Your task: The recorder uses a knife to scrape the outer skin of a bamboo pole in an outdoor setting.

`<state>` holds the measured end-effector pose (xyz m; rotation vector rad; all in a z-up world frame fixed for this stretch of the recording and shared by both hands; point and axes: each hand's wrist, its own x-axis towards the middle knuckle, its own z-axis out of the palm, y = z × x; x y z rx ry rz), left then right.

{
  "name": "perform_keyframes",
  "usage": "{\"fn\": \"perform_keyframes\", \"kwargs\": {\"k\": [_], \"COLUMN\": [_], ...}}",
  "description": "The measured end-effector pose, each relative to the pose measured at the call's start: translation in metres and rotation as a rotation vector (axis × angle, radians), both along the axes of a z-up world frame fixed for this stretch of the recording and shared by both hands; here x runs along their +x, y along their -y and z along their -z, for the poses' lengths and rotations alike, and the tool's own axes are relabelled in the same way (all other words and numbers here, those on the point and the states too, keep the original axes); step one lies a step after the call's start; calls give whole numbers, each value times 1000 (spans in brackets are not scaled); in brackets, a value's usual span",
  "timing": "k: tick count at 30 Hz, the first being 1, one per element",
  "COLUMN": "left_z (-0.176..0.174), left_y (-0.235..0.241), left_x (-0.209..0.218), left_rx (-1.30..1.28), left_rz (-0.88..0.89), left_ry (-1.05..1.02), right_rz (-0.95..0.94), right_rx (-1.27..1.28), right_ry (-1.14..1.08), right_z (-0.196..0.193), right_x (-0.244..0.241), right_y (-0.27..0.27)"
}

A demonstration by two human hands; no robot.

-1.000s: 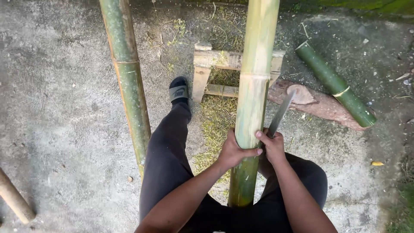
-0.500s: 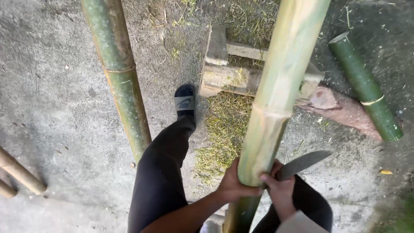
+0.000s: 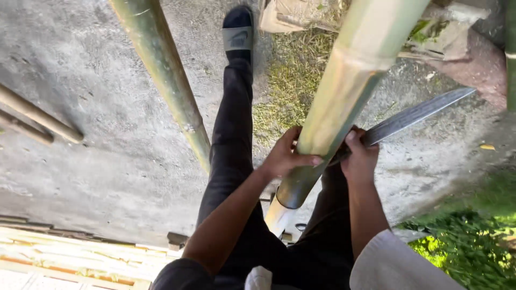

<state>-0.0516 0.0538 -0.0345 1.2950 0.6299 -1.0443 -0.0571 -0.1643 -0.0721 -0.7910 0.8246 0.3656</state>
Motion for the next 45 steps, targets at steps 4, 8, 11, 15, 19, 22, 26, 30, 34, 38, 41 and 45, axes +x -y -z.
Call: {"fn": "perform_keyframes", "kwargs": {"k": [4, 8, 11, 15, 19, 22, 26, 30, 34, 38, 41, 45], "left_z": [-40, -47, -26, -11, -1, 36, 53, 20, -30, -25, -11, -9], "left_y": [37, 41, 20, 13, 7, 2, 2, 4, 16, 15, 14, 10], "left_x": [-21, -11, -3, -15, -22, -33, -49, -60, -76, -64, -72, -94], "left_rx": [436, 468, 263, 81, 54, -284, -518, -180, 75, 104, -32, -122], "left_rz": [173, 50, 76, 34, 37, -161, -280, -311, -180, -31, -43, -159], "left_ry": [262, 221, 234, 333, 227, 191, 27, 39, 68, 54, 54, 127], "right_rz": [-44, -198, -257, -277, -200, -119, -158, -121, -95, -171, -222, -247], "right_rx": [-120, -11, 23, 77, 157, 4, -316, -472, -446, -570, -665, -671], "right_ry": [-116, -40, 75, 152, 120, 60, -8, -19, -3, -9, -38, -3], "right_z": [2, 9, 16, 43, -1, -24, -20, -18, -26, -49, -57, -43], "right_x": [-5, 8, 12, -16, 10, 21, -24, -15, -17, 5, 9, -9], "right_y": [15, 19, 23, 36, -3, -24, -21, -34, -35, -38, -37, -38]}}
